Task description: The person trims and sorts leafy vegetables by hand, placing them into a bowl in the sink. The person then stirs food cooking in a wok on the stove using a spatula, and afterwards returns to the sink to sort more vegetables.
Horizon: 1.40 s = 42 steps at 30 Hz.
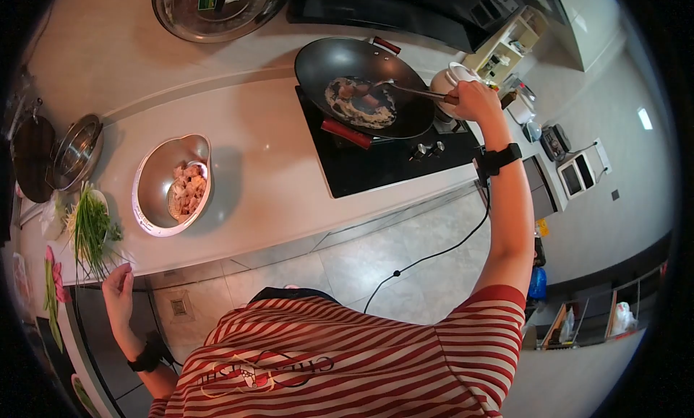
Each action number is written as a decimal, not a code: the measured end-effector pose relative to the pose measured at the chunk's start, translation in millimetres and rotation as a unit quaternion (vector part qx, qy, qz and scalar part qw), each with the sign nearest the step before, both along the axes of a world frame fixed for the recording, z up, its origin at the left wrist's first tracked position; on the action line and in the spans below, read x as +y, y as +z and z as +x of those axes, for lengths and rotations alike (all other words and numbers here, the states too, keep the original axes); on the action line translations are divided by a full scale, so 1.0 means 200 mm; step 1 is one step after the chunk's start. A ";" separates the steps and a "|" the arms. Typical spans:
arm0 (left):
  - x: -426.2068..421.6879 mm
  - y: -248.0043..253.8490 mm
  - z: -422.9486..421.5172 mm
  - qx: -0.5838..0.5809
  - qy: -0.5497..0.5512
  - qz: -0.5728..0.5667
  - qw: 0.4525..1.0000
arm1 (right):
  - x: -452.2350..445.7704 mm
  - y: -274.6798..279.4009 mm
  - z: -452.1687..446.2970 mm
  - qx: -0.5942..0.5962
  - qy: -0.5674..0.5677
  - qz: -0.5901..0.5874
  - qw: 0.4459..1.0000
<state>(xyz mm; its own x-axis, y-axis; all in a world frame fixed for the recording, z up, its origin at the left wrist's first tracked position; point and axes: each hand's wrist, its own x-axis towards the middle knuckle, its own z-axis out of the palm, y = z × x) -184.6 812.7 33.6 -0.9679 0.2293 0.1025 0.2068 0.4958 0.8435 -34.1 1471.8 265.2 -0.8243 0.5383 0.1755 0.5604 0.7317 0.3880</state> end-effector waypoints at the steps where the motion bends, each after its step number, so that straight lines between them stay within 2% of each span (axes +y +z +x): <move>1: 0.00 0.00 0.00 0.001 -0.005 0.007 1.000 | -0.01 0.01 0.00 -0.007 -0.004 0.003 1.000; 15: 0.01 0.00 0.02 -0.009 -0.011 0.002 1.000 | 0.02 -0.09 -0.02 -0.045 -0.009 -0.004 0.999; 20: 0.02 0.00 0.04 -0.026 -0.009 -0.008 1.000 | 0.01 -0.08 0.02 -0.010 -0.005 -0.005 1.000; 23: 0.02 -0.02 0.04 -0.015 -0.006 0.001 1.000 | 0.03 -0.10 0.02 -0.048 -0.014 0.005 0.999; 32: 0.03 0.00 0.04 0.002 -0.014 -0.005 1.000 | -0.02 -0.12 0.04 -0.008 -0.006 -0.006 1.000; 42: 0.02 0.00 0.05 0.003 -0.013 -0.002 1.000 | 0.04 -0.19 0.06 -0.036 -0.004 0.020 0.999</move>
<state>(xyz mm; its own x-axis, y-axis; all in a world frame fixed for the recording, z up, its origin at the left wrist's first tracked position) -174.9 816.1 33.6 -0.9608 0.2556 0.1073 0.2249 0.4927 0.8406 -21.8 1479.1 228.1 -0.8316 0.5381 0.1376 0.5355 0.7112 0.4554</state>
